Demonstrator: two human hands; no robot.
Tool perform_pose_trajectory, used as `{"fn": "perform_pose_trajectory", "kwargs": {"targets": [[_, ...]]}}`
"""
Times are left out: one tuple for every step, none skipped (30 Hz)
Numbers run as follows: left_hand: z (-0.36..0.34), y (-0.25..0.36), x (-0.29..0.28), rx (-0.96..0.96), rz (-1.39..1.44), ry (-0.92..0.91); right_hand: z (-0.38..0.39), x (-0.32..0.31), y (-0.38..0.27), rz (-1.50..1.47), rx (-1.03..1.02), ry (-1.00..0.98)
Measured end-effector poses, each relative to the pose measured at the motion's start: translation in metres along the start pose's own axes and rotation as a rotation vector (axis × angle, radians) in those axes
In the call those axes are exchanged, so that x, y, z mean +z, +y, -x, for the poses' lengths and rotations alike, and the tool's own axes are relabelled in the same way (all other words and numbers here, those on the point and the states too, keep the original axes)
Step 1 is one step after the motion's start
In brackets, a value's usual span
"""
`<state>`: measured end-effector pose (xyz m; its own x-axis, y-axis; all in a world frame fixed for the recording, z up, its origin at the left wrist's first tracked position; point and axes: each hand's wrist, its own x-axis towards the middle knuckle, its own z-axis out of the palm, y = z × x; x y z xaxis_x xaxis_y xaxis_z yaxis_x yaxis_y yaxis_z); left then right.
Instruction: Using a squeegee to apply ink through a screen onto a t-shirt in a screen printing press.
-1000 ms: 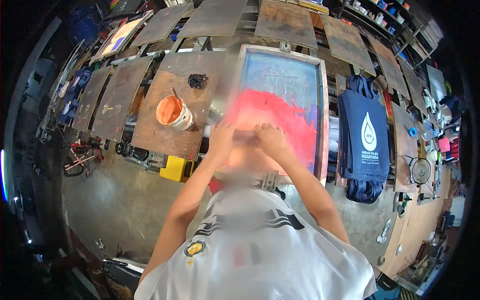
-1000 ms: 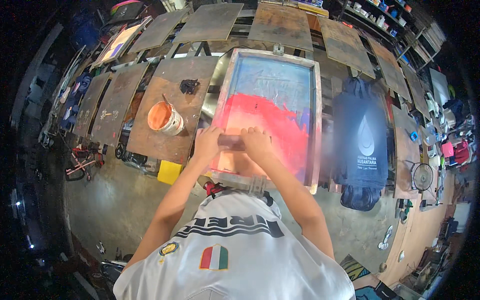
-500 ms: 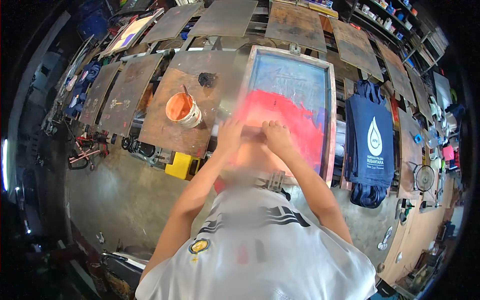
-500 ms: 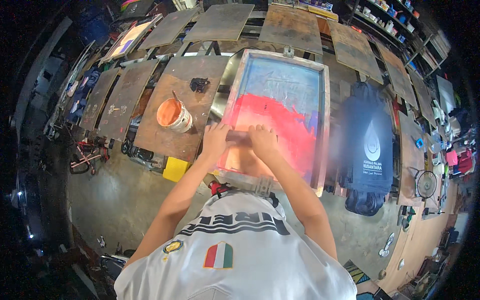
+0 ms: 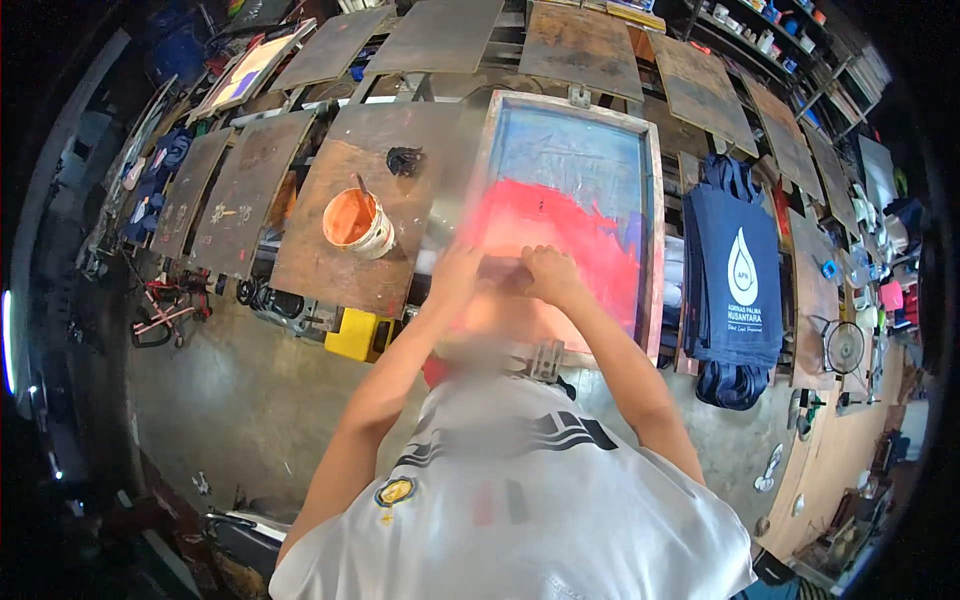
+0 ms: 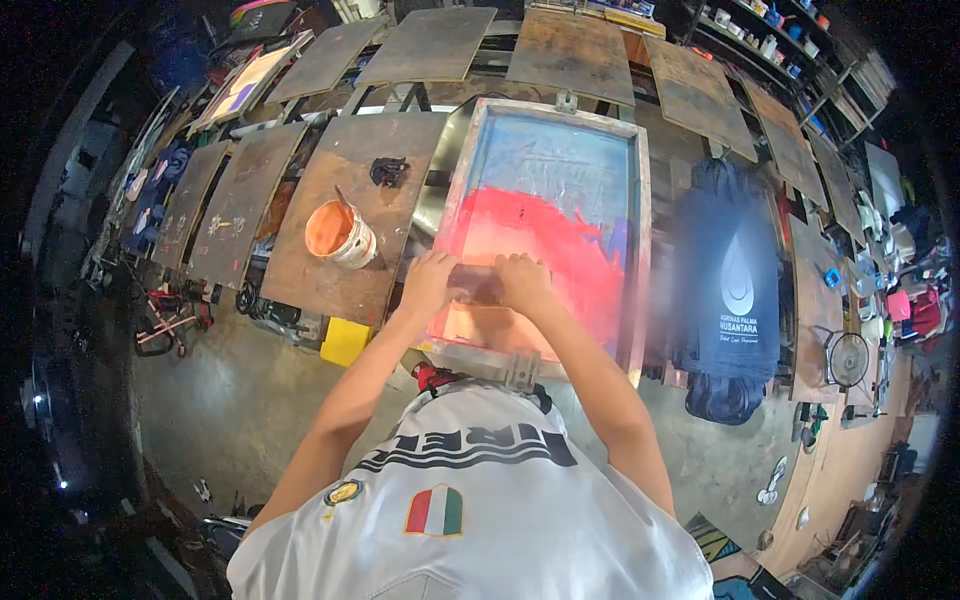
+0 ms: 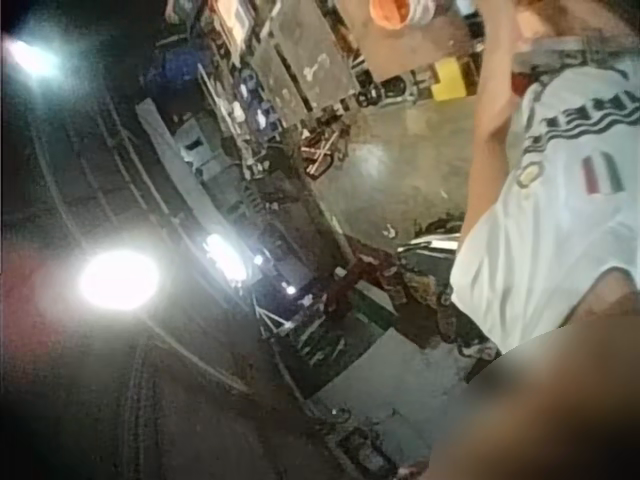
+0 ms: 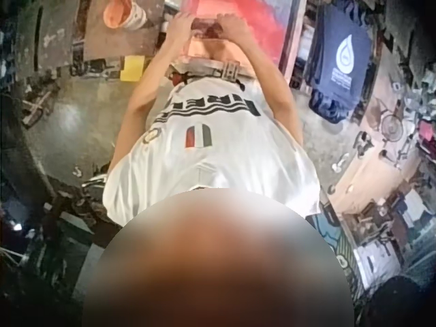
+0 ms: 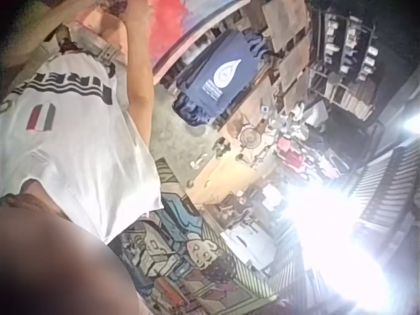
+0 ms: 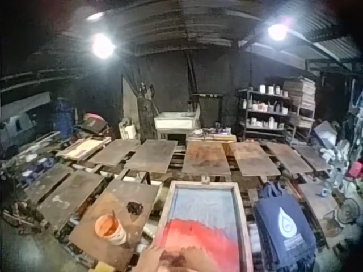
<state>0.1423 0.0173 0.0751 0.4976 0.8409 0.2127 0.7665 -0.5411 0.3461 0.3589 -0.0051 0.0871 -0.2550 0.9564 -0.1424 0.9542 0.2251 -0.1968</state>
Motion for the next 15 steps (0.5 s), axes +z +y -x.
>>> {"fn": "perform_pose_trajectory", "kwargs": {"targets": [[-0.003,-0.003,0.002,0.004,0.000,-0.002,-0.003,0.005,0.001,-0.002,0.004,0.001],[-0.008,-0.003,0.002,-0.005,0.030,0.030,-0.004,0.006,-0.002,0.036,0.031,0.042],[-0.012,-0.004,0.002,-0.015,0.060,0.061,-0.004,0.007,-0.004,0.073,0.057,0.082],[-0.014,-0.006,0.001,-0.013,0.062,0.057,0.000,0.008,-0.003,0.072,0.061,0.079],[-0.016,-0.009,-0.005,0.001,0.072,0.001,0.002,0.004,-0.004,0.075,0.040,0.071],[-0.017,-0.010,-0.008,0.015,0.081,-0.055,0.003,0.002,-0.005,0.077,0.020,0.063],[-0.014,-0.009,-0.006,0.013,0.080,-0.056,0.004,0.003,-0.005,0.076,0.018,0.062],[-0.010,-0.006,-0.003,-0.008,0.075,-0.054,0.006,0.003,-0.006,0.055,0.027,0.021],[-0.008,-0.005,-0.001,-0.029,0.069,-0.053,0.007,0.003,-0.007,0.034,0.035,-0.020],[-0.009,-0.004,0.002,-0.028,0.068,-0.055,0.005,0.006,-0.006,0.032,0.037,-0.020],[-0.009,-0.002,0.002,-0.037,0.070,0.002,0.004,0.008,-0.007,0.050,0.060,0.027],[-0.010,-0.001,0.002,-0.046,0.072,0.058,0.003,0.010,-0.008,0.069,0.084,0.074],[-0.011,-0.002,0.000,-0.045,0.071,0.054,0.005,0.012,-0.007,0.065,0.086,0.072],[-0.013,-0.005,-0.003,-0.020,0.094,0.024,0.009,0.008,-0.009,0.080,0.065,0.076],[-0.013,-0.007,-0.006,0.005,0.117,-0.007,0.012,0.004,-0.011,0.093,0.044,0.080]]}}
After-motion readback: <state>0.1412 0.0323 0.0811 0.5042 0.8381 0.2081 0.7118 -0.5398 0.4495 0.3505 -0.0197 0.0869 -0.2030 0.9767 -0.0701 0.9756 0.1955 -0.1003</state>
